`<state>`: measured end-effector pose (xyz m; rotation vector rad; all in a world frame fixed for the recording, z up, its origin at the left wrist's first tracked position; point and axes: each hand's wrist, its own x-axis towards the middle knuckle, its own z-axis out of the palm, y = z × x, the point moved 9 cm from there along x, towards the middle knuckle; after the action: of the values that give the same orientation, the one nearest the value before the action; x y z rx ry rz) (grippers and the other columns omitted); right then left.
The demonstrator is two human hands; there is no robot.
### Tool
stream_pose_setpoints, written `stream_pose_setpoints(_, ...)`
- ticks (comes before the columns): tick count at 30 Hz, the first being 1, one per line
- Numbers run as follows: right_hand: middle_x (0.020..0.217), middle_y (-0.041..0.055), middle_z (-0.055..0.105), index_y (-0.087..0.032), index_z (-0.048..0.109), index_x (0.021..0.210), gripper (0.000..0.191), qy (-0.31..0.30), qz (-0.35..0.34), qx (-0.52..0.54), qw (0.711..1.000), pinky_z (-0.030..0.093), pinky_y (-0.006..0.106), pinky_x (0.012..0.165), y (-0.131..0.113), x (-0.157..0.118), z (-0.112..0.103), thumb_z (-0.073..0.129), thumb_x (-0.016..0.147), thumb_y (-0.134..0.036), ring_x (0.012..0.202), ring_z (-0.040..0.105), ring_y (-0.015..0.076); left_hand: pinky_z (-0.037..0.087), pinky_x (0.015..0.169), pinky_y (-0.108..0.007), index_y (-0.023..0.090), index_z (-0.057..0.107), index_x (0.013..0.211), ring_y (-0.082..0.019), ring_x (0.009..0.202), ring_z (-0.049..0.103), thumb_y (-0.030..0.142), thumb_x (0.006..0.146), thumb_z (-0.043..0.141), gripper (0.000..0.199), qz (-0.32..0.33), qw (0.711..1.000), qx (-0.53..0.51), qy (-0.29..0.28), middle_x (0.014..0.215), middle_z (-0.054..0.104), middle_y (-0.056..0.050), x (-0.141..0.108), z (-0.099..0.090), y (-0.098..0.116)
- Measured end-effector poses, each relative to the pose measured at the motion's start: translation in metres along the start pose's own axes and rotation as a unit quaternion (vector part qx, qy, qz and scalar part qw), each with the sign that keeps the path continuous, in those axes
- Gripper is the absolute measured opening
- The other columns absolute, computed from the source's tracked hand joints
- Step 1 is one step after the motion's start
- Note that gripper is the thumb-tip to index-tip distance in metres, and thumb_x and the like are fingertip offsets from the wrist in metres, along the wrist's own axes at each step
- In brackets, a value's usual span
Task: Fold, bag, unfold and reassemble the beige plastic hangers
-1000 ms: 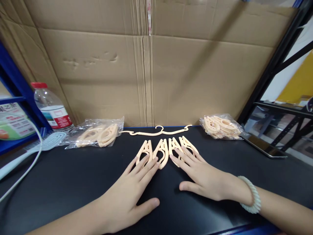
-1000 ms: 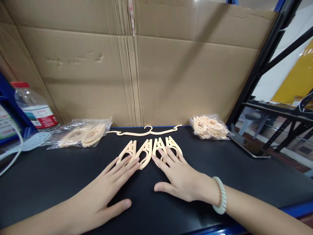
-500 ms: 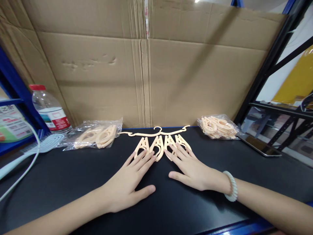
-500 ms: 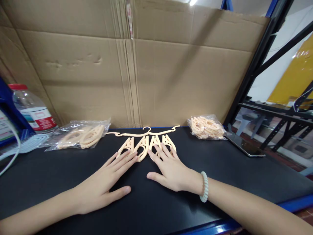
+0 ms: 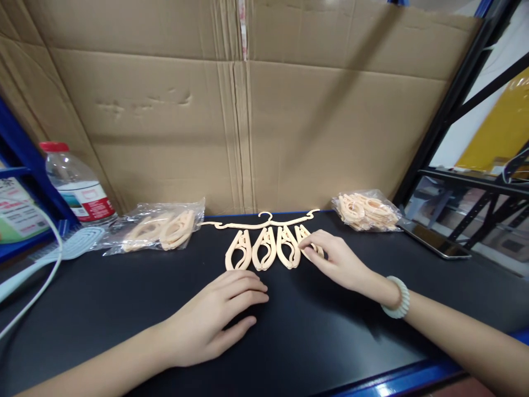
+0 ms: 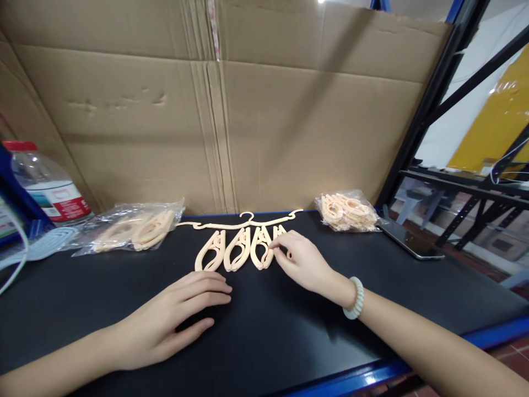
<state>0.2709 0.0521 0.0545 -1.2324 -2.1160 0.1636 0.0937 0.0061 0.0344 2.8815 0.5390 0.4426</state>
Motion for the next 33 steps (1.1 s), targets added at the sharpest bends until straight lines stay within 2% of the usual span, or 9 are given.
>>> stream_pose_setpoints(3,0.067,-0.001,0.061,-0.018,0.061,0.074,0.018,0.007,0.041,0.036,0.998,0.041,0.024,0.057,0.012,0.002,-0.005,0.046,0.082,-0.013,0.06,0.054,0.012,0.041,0.104,-0.038,0.023,0.055,0.119,-0.02,0.116,0.052,0.016,0.091,0.047,0.031,-0.003,1.0,-0.012,-0.01,0.12,0.061,-0.006,0.0,0.001,-0.001)
stream_pose_setpoints(6,0.058,-0.0035,0.057,-0.018,0.06,0.07,0.017,0.017,0.068,0.069,0.995,0.037,0.022,0.053,0.021,0.002,-0.009,0.046,0.077,-0.011,0.054,0.05,0.0106,0.043,0.103,-0.038,0.024,0.056,0.118,-0.02,0.114,0.053,0.016,0.09,0.048,0.03,-0.011,1.0,-0.011,0.002,0.119,0.061,-0.006,0.0,0.0,-0.002)
stream_pose_setpoints(9,0.058,-0.003,0.059,-0.018,0.06,0.07,0.017,0.024,0.087,0.086,0.992,0.037,0.022,0.052,0.027,0.002,-0.009,0.046,0.075,-0.013,0.054,0.052,0.0115,0.044,0.1,-0.038,0.024,0.058,0.115,-0.021,0.113,0.054,0.017,0.09,0.047,0.028,-0.029,0.999,0.009,0.03,0.117,0.062,-0.005,-0.001,-0.002,-0.006)
stream_pose_setpoints(15,0.06,-0.0012,0.062,-0.018,0.061,0.068,0.019,0.021,0.115,0.124,0.985,0.042,0.025,0.054,0.036,0.001,-0.007,0.044,0.073,-0.014,0.054,0.056,0.0132,0.048,0.091,-0.041,0.023,0.06,0.107,-0.024,0.104,0.057,0.02,0.089,0.045,0.023,-0.099,0.984,0.064,0.13,0.111,0.064,-0.007,-0.006,-0.014,-0.022)
stream_pose_setpoints(20,0.066,0.0009,0.065,-0.017,0.065,0.077,0.018,0.052,0.124,0.131,0.982,0.041,0.025,0.053,0.046,0.003,-0.012,0.047,0.078,-0.02,0.058,0.057,0.0137,0.051,0.088,-0.037,0.023,0.058,0.11,-0.023,0.103,0.059,0.021,0.088,0.048,0.024,-0.135,0.982,0.065,0.117,0.112,0.063,-0.006,-0.008,-0.014,-0.031)
stream_pose_setpoints(26,0.067,0.0022,0.066,-0.015,0.068,0.081,0.017,0.079,0.144,0.143,0.976,0.044,0.026,0.058,0.068,0.007,-0.018,0.054,0.074,-0.021,0.061,0.059,0.015,0.051,0.092,-0.036,0.023,0.058,0.112,-0.023,0.108,0.058,0.022,0.088,0.047,0.026,-0.13,0.982,0.05,0.125,0.118,0.06,-0.007,-0.009,-0.014,-0.031)
stream_pose_setpoints(29,0.066,0.0034,0.066,-0.014,0.066,0.074,0.016,0.088,0.154,0.134,0.975,0.044,0.027,0.058,0.075,0.009,-0.023,0.058,0.075,-0.028,0.061,0.058,0.0154,0.05,0.093,-0.038,0.022,0.058,0.111,-0.023,0.109,0.056,0.02,0.089,0.046,0.025,-0.121,0.982,0.049,0.138,0.118,0.059,-0.008,-0.009,-0.014,-0.029)
stream_pose_setpoints(33,0.061,0.0023,0.063,-0.016,0.061,0.062,0.03,0.085,0.14,0.096,0.982,0.04,0.026,0.057,0.08,0.012,-0.025,0.055,0.082,-0.036,0.058,0.054,0.0134,0.05,0.092,-0.04,0.023,0.058,0.11,-0.024,0.107,0.056,0.019,0.088,0.046,0.025,-0.112,0.985,0.039,0.128,0.117,0.059,-0.008,-0.008,-0.011,-0.027)
